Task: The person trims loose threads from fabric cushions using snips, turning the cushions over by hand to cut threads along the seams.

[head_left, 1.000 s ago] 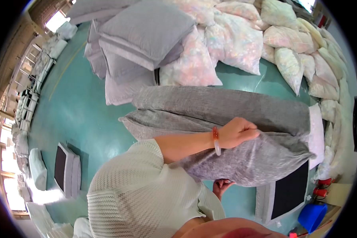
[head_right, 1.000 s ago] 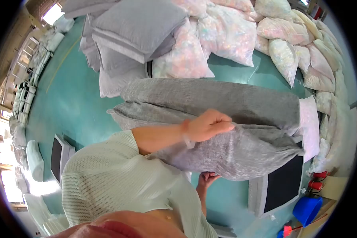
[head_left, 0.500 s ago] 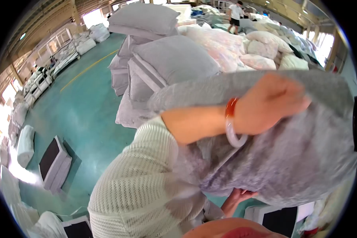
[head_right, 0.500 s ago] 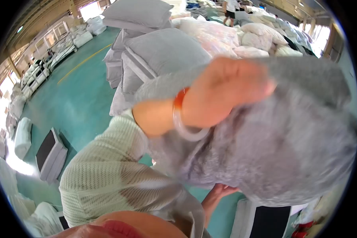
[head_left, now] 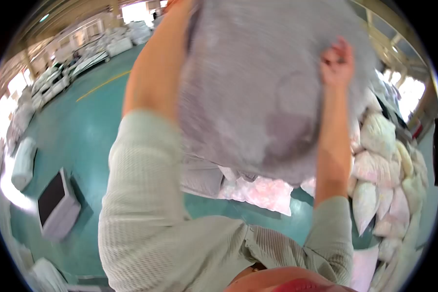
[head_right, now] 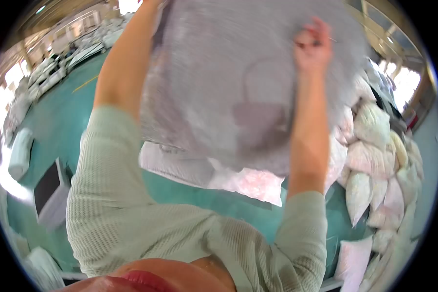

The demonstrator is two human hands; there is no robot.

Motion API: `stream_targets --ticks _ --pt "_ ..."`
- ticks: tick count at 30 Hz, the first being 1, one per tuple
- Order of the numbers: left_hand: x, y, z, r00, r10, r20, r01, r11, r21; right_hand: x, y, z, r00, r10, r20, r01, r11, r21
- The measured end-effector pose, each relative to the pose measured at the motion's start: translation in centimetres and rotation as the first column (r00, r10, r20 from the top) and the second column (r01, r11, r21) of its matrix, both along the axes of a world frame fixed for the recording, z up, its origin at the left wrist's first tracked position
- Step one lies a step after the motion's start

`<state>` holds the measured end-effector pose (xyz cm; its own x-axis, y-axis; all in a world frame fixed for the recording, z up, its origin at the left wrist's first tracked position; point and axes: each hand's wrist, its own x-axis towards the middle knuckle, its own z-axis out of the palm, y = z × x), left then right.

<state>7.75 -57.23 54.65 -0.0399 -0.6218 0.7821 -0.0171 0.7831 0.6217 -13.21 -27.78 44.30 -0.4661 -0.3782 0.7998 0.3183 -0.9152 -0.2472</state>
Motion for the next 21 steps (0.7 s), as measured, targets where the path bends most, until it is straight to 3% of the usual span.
stream_targets --ticks 1,2,3,4,5,6,7,8,10,11,13,14,16,17,18,20,21 --pt "-1.2 -4.3 -5.5 1.000 0.026 -0.011 -0.027 0.996 -0.084 -0.9 -3.0 -1.7 0.984 0.138 -0.113 -0.135 0.990 0.042" --pt "-2.4 -8.5 -11.0 0.998 0.054 -0.024 -0.057 0.984 -0.168 -0.5 -5.7 -4.6 0.979 -0.025 0.201 -0.017 0.979 0.202" --pt "-3.7 -12.8 -16.5 0.996 0.083 -0.040 -0.090 0.964 -0.249 1.1 -8.0 -8.0 0.901 -0.355 0.250 0.247 0.893 0.377" --pt "-3.4 -11.3 -21.8 0.988 0.138 0.069 -0.117 0.961 -0.251 0.7 -9.1 -11.9 0.852 -0.507 0.134 0.366 0.758 0.540" --pt "-3.3 -10.3 -27.5 0.972 0.166 0.167 -0.111 0.948 -0.300 -2.0 -9.3 -17.3 0.860 -0.509 -0.018 0.408 0.668 0.622" --pt "-2.8 -7.7 -30.9 0.936 0.068 0.345 -0.025 0.992 -0.127 -3.5 -9.2 -21.6 0.803 -0.595 -0.008 0.454 0.604 0.655" --pt "-2.6 -2.7 -36.4 0.903 0.179 0.391 -0.059 0.952 -0.301 -6.4 -7.9 -29.1 0.617 -0.786 0.046 0.466 0.412 0.783" --pt "-4.2 -2.2 -38.7 0.852 0.135 0.506 -0.058 0.985 -0.165 -7.7 -8.0 -32.2 0.522 -0.851 -0.058 0.425 0.200 0.883" --pt "-9.4 1.4 -41.4 0.674 0.113 0.730 -0.152 0.988 -0.013 -10.8 -6.3 -36.7 0.586 -0.809 -0.045 0.253 0.130 0.959" --pt "-11.0 0.8 -42.1 0.675 0.112 0.729 -0.157 0.988 -0.006 -12.4 -7.1 -39.0 0.590 -0.806 -0.052 0.255 0.125 0.959" --pt "-14.1 -0.7 -43.2 0.663 0.196 0.722 -0.243 0.969 -0.040 -15.5 -9.2 -41.7 0.506 -0.828 -0.242 0.477 0.035 0.878" --pt "-14.7 -1.8 -43.7 0.709 0.210 0.673 -0.227 0.972 -0.064 -16.1 -9.2 -42.6 0.515 -0.821 -0.248 0.466 0.025 0.885" --pt "-14.9 -3.2 -41.0 0.688 0.195 0.699 -0.252 0.968 -0.023 -14.8 -9.1 -40.4 0.656 -0.749 -0.097 0.387 0.222 0.895" --pt "-14.6 -3.6 -38.7 0.718 0.227 0.658 -0.275 0.961 -0.032 -13.2 -9.3 -39.7 0.669 -0.737 -0.097 0.371 0.217 0.903" --pt "-15.3 -4.8 -36.3 0.750 0.264 0.606 -0.296 0.954 -0.050 -11.5 -10.0 -38.4 0.719 -0.695 -0.023 0.314 0.295 0.902" --pt "-17.2 -12.1 -32.4 0.861 0.416 0.294 -0.375 0.908 -0.186 -11.1 -11.7 -35.2 0.772 -0.632 0.064 0.253 0.399 0.881" --pt "-17.8 -12.7 -28.0 0.745 0.538 0.395 -0.544 0.832 -0.108 -10.8 -12.1 -34.3 0.829 -0.544 0.134 0.141 0.434 0.890"
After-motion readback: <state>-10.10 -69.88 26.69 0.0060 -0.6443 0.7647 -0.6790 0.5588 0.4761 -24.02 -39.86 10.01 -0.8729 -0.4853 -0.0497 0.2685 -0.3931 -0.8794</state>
